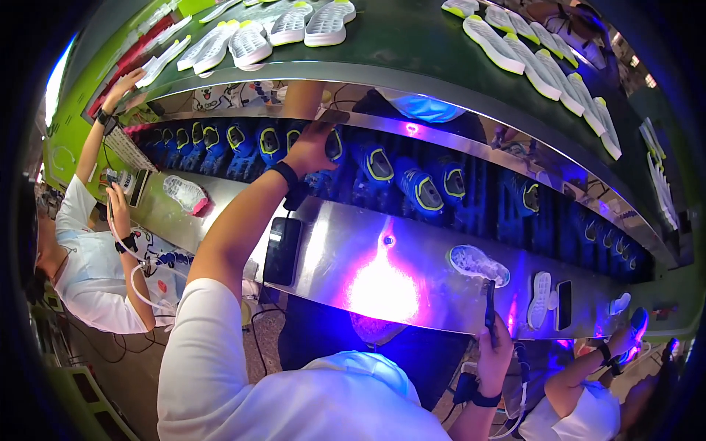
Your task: Applying adhesive or primer to shoe components using a brush under a UV light.
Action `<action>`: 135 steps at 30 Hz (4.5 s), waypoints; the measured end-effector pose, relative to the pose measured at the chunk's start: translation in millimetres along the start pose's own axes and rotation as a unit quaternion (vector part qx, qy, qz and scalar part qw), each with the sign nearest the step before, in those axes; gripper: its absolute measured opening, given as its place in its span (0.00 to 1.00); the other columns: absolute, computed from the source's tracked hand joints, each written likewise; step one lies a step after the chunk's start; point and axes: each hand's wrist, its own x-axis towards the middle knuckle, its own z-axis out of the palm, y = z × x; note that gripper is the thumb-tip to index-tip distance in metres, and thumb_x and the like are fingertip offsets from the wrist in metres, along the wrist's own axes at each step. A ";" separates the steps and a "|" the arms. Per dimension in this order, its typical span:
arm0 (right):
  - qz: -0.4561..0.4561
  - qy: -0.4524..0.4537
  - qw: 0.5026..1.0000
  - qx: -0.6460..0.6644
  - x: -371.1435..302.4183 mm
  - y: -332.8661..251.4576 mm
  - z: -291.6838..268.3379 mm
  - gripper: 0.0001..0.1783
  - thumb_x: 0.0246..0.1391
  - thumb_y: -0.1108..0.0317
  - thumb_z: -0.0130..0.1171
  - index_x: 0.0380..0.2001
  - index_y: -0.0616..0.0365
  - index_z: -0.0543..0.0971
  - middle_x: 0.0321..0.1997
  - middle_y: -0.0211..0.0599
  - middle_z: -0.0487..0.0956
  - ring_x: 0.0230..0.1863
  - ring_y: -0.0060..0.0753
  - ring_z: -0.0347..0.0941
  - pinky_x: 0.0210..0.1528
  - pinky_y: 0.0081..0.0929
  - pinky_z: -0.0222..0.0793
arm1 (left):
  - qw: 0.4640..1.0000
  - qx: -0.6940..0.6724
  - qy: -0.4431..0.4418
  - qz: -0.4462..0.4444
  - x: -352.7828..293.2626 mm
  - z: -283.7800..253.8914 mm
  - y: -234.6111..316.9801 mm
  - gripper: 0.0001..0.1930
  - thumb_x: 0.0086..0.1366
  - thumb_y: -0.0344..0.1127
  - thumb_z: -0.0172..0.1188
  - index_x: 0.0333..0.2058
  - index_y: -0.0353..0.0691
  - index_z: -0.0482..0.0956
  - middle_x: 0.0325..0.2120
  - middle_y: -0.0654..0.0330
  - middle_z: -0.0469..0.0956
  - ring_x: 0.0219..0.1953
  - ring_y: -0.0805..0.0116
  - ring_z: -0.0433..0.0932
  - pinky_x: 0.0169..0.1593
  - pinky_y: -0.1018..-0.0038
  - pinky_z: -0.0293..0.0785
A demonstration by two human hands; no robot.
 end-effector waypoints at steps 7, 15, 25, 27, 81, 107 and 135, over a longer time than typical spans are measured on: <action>-0.023 0.011 1.000 -0.002 14.8 13.3 -0.2 0.25 0.62 0.79 0.56 0.63 0.65 0.72 0.48 0.32 0.79 0.45 0.21 0.74 0.47 0.21 0.73 | 0.992 0.111 -0.043 -0.048 2.0 23.0 -4.6 0.50 0.42 0.43 0.76 0.63 0.30 0.64 0.59 0.37 0.70 0.61 0.41 0.71 0.63 0.56 0.71; -0.005 -0.011 0.999 0.036 -16.2 -0.6 -3.6 0.24 0.62 0.79 0.56 0.62 0.65 0.73 0.51 0.33 0.80 0.46 0.22 0.75 0.49 0.22 0.73 | 0.962 0.056 -0.140 -0.229 64.8 79.1 95.5 0.28 0.55 0.55 0.66 0.45 0.37 0.84 0.44 0.44 0.83 0.49 0.45 0.82 0.52 0.53 0.79; -0.007 0.044 0.999 -0.016 -35.7 -18.9 1.2 0.22 0.62 0.73 0.58 0.60 0.65 0.76 0.32 0.27 0.79 0.34 0.18 0.73 0.40 0.19 0.70 | 0.924 -0.102 -0.281 -0.240 36.6 9.9 97.4 0.29 0.59 0.60 0.62 0.37 0.33 0.86 0.33 0.44 0.86 0.38 0.51 0.87 0.43 0.62 0.82; -0.040 0.044 0.998 0.022 -25.0 1.1 2.4 0.23 0.62 0.74 0.59 0.60 0.63 0.76 0.32 0.27 0.79 0.34 0.16 0.73 0.41 0.17 0.69 | 0.967 -0.088 -0.218 -0.093 -16.2 -24.0 151.1 0.34 0.54 0.56 0.65 0.53 0.36 0.81 0.35 0.42 0.85 0.39 0.47 0.86 0.44 0.59 0.82; -0.095 -0.184 0.978 0.033 -56.3 -65.5 35.4 0.23 0.60 0.72 0.64 0.59 0.64 0.78 0.32 0.26 0.79 0.30 0.15 0.72 0.33 0.16 0.68 | 0.922 -0.152 0.118 0.336 -180.2 -106.3 286.1 0.18 0.57 0.28 0.65 0.49 0.40 0.84 0.51 0.54 0.79 0.53 0.52 0.80 0.58 0.60 0.81; -0.089 -0.180 0.979 0.035 -47.5 -37.3 -1.6 0.22 0.58 0.72 0.65 0.56 0.62 0.80 0.35 0.29 0.81 0.36 0.18 0.73 0.42 0.19 0.69 | 0.962 -0.175 0.043 0.204 -169.2 -83.7 309.8 0.31 0.45 0.24 0.65 0.53 0.42 0.82 0.49 0.51 0.78 0.52 0.47 0.79 0.58 0.55 0.78; -0.262 -0.189 0.937 -0.132 -37.6 -63.0 15.3 0.21 0.56 0.76 0.65 0.54 0.65 0.80 0.39 0.32 0.83 0.36 0.20 0.74 0.42 0.19 0.69 | 0.948 -0.286 -0.121 -0.066 -193.3 -102.4 292.0 0.34 0.41 0.28 0.77 0.53 0.40 0.82 0.47 0.52 0.80 0.48 0.54 0.82 0.52 0.65 0.79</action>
